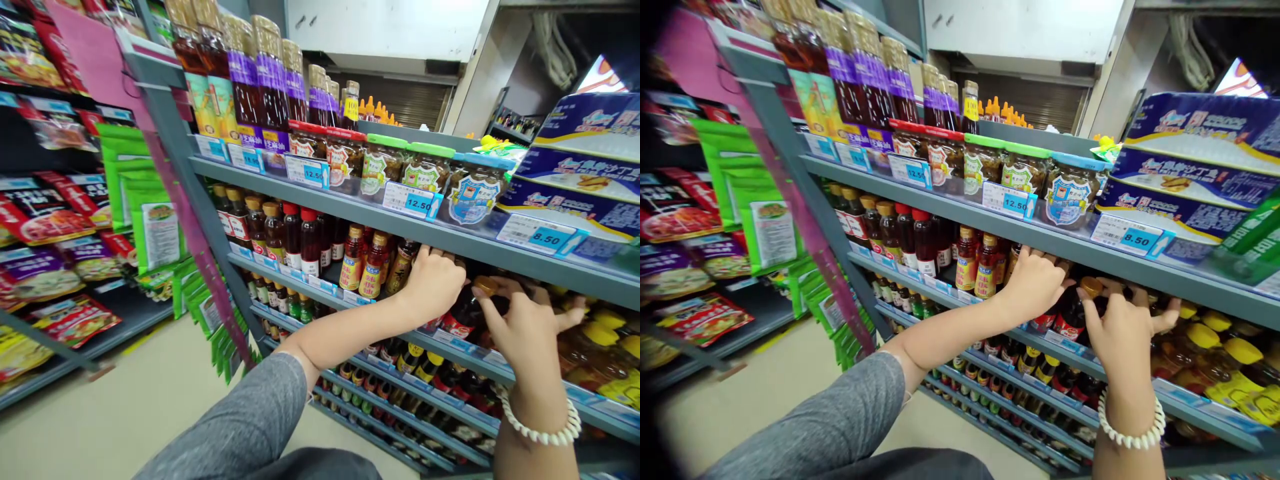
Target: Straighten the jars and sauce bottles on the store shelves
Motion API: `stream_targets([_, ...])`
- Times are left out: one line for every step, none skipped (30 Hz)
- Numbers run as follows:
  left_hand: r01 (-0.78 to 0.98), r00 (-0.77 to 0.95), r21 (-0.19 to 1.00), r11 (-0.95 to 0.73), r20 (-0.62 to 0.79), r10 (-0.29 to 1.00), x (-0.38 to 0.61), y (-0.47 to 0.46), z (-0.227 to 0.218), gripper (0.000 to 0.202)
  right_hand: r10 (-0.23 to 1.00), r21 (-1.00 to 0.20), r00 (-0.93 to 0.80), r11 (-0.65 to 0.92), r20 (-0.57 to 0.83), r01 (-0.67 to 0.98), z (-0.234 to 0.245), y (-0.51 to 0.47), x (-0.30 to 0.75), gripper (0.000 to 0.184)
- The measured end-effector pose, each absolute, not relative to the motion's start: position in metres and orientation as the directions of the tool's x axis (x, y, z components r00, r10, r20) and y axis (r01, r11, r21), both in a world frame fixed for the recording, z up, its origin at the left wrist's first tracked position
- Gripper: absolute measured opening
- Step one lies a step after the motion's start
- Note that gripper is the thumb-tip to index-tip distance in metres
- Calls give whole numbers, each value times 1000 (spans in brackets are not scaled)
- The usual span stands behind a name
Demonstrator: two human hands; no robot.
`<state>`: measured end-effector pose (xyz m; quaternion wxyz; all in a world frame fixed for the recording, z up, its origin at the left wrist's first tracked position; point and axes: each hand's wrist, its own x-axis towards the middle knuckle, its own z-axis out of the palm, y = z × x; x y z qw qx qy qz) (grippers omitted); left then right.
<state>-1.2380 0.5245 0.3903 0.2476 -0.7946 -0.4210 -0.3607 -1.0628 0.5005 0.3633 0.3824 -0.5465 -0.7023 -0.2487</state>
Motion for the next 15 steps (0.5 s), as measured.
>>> stream_targets([832, 417, -103, -545, 764, 492, -1240, 524, 391, 24, 576, -68, -115, 286, 810, 956, 364, 500, -1062, 81])
stream_targets([816, 447, -114, -567, 746, 493, -1243, 524, 392, 23, 579, -64, -122, 291, 806, 955, 365, 500, -1060, 81])
stream_targets([799, 476, -124, -588, 728, 494, -1246, 524, 393, 23, 589, -61, -129, 292, 798, 955, 367, 499, -1058, 83])
stream_targets([782, 502, -131, -609, 711, 492, -1250, 524, 393, 24, 600, -60, -131, 289, 789, 956, 369, 499, -1055, 87])
stream_targets([764, 523, -131, -631, 699, 488, -1254, 525, 393, 26, 613, -62, -130, 282, 779, 957, 371, 500, -1052, 91])
stream_targets([744, 538, -121, -657, 692, 482, -1258, 525, 393, 28, 626, -68, -123, 273, 770, 960, 373, 502, -1049, 95])
stream_targets([717, 550, -100, -690, 689, 472, -1263, 525, 392, 31, 637, -77, -113, 262, 762, 962, 376, 505, -1048, 98])
stream_targets([681, 559, -70, -729, 692, 457, -1268, 525, 391, 33, 644, -84, -101, 251, 758, 964, 380, 510, -1047, 99])
stream_targets([639, 565, -36, -768, 699, 438, -1274, 525, 389, 36, 651, -86, -97, 243, 753, 966, 383, 517, -1047, 99])
stream_targets([600, 563, -3, -800, 713, 419, -1281, 526, 386, 38, 661, -79, -105, 242, 743, 967, 387, 525, -1048, 97])
stream_targets([572, 547, 26, -820, 733, 405, -1287, 526, 383, 39, 672, -66, -119, 243, 731, 968, 390, 534, -1050, 96])
stream_targets([565, 517, 50, -824, 756, 401, -1292, 527, 380, 40, 689, -47, -142, 248, 711, 968, 392, 544, -1052, 96])
stream_targets([577, 478, 68, -814, 780, 404, -1297, 528, 377, 40, 707, -25, -169, 256, 686, 966, 393, 554, -1055, 95])
stream_targets([601, 440, 79, -796, 798, 411, -1301, 529, 374, 39, 729, -3, -200, 267, 654, 964, 394, 564, -1057, 92])
stream_targets([628, 411, 78, -774, 811, 416, -1303, 530, 371, 38, 754, 20, -233, 281, 615, 960, 395, 573, -1060, 87])
